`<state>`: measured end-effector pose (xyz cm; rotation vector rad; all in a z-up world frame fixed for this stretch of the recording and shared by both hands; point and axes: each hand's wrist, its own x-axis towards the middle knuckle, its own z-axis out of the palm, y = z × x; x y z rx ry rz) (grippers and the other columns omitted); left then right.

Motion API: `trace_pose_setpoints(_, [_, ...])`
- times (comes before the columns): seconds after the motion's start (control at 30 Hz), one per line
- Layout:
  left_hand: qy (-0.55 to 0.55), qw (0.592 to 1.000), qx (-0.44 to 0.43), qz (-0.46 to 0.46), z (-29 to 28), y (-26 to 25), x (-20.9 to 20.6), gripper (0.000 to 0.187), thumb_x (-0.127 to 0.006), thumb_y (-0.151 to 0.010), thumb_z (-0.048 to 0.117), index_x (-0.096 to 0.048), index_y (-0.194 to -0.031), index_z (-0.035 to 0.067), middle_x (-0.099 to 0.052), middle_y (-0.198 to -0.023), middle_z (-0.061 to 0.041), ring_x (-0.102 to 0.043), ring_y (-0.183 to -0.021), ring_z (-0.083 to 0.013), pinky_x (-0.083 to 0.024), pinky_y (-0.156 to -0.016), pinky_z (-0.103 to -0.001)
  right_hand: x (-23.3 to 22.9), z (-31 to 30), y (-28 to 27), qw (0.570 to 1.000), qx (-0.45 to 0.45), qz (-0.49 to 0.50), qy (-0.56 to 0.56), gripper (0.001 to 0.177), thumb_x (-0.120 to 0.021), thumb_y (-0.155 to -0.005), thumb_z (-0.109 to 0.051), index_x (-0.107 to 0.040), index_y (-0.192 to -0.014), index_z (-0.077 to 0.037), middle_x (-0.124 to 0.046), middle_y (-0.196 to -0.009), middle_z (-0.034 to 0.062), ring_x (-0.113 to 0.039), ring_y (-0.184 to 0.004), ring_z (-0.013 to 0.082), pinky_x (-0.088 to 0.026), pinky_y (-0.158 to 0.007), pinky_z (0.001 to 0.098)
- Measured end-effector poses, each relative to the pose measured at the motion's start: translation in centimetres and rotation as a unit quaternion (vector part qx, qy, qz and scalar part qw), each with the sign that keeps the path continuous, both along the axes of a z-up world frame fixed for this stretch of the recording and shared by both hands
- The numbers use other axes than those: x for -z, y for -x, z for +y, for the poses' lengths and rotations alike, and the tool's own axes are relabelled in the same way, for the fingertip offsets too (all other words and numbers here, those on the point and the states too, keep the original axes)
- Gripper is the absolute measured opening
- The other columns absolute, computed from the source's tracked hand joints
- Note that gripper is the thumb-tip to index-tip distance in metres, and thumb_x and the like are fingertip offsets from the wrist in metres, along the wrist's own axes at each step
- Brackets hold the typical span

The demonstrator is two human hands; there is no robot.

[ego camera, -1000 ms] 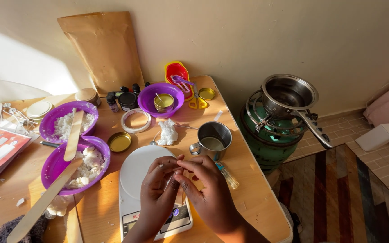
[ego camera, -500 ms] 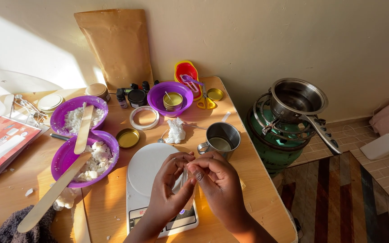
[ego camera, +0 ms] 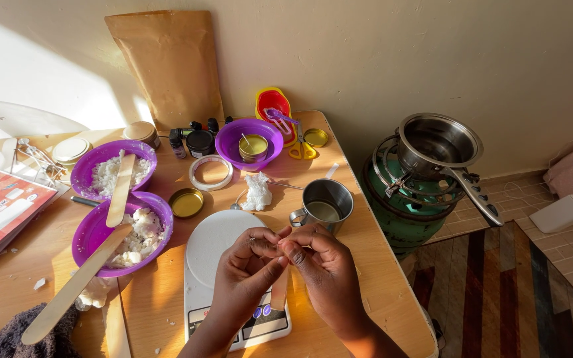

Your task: The person is preparing candle wicks by cutting them with scissors and placing them into small metal tins on a workspace.

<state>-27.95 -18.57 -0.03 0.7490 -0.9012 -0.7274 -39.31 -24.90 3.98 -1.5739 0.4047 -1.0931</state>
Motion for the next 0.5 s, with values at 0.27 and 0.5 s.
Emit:
trace_pose_setpoints(0.27, [-0.019, 0.999, -0.027, -0.043, 0.4, -0.6, -0.7, 0.008, -0.068, -0.081, 0.005, -0.066, -0.089, 0.003, -0.060, -0.103, -0.008, -0.058, -0.119, -0.0286, -0.046, -0.101, -0.039, -1.4, -0.2, 0.2, 0.997, -0.053, 0.002, 0.049, 0.011, -0.058, -0.090, -0.007, -0.067, -0.087, -0.001, -0.058, -0.084, 0.0079, -0.059, -0.085, 0.0161, -0.049, -0.082, 0.0265])
trace_pose_setpoints(0.5, [-0.039, 0.994, -0.062, -0.086, 0.4, -1.0, -0.6, 0.001, -0.066, -0.083, 0.005, -0.066, -0.082, 0.006, -0.065, -0.090, -0.008, -0.065, -0.105, -0.0253, -0.045, -0.099, -0.036, -3.8, -5.1, -0.4, 0.960, -0.031, 0.170, 0.219, 0.029, -0.066, -0.084, -0.026, -0.066, -0.106, -0.008, -0.063, -0.100, 0.0035, -0.056, -0.067, 0.0118, -0.051, -0.063, 0.0227])
